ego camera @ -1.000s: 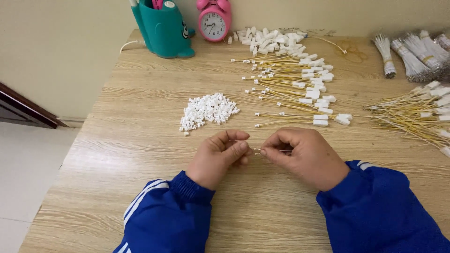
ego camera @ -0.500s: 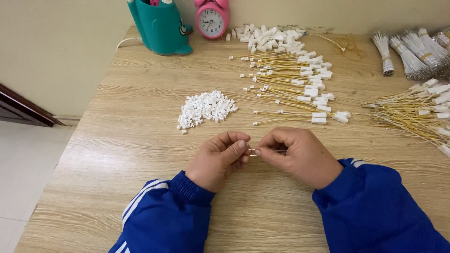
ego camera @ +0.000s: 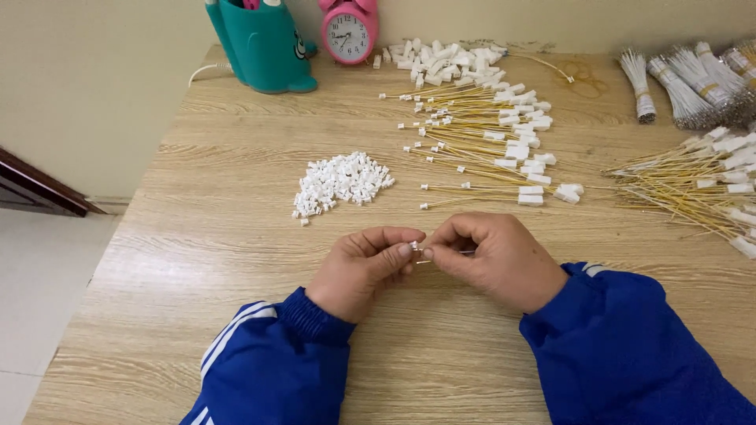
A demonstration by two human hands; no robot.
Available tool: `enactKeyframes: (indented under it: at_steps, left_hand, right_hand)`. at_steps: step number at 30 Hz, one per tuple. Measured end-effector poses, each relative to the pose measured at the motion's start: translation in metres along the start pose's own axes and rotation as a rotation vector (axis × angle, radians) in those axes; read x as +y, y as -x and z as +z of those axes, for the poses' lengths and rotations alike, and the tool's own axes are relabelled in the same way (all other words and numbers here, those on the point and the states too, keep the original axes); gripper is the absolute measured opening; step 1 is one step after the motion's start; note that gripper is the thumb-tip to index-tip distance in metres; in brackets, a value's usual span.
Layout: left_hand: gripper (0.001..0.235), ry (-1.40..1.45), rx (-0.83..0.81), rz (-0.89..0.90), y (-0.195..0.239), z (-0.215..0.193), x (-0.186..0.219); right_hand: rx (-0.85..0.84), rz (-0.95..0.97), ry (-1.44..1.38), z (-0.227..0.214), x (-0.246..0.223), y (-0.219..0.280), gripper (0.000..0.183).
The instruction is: The person repeatedly picks up a thin stick and a small white plastic piece, then inserts the stick into the plastic piece to assemble a cotton swab. The person places the finished swabs on the table in a growing pile. The hands work directly with the components without using any tools.
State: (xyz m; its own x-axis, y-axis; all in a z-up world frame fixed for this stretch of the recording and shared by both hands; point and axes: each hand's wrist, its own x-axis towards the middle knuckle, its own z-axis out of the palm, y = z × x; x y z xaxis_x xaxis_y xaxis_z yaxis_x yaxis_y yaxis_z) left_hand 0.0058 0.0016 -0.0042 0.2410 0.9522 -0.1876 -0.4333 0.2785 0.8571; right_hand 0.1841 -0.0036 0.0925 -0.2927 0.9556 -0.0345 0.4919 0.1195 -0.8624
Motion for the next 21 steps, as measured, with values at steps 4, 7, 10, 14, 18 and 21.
enactKeyframes:
  at_steps: [4,7,10,14,18,21]
  left_hand:
    - [0.024,0.042,0.020,-0.008,-0.005,-0.004,-0.004]
    - [0.024,0.042,0.021,-0.007,-0.003,-0.004,-0.002]
    - [0.024,0.078,0.030,-0.020,0.000,-0.001,0.000]
    - [0.023,0.082,0.004,-0.066,0.006,0.002,0.006]
    - [0.024,0.069,-0.013,-0.097,0.006,0.001,0.007]
    - [0.023,0.063,-0.015,-0.109,0.007,0.001,0.009]
  right_hand:
    - [0.014,0.006,-0.008,0.000,0.018,-0.004,0.011]
    - [0.044,-0.012,-0.018,0.001,0.021,-0.006,0.010]
    - [0.058,-0.031,0.007,0.000,0.013,-0.004,0.010]
    - [0.074,-0.077,0.023,0.000,0.006,-0.003,0.007]
    - [0.075,-0.137,0.069,0.001,0.006,-0.003,0.005]
    - [0.102,-0.155,0.093,0.001,-0.002,0.000,0.003]
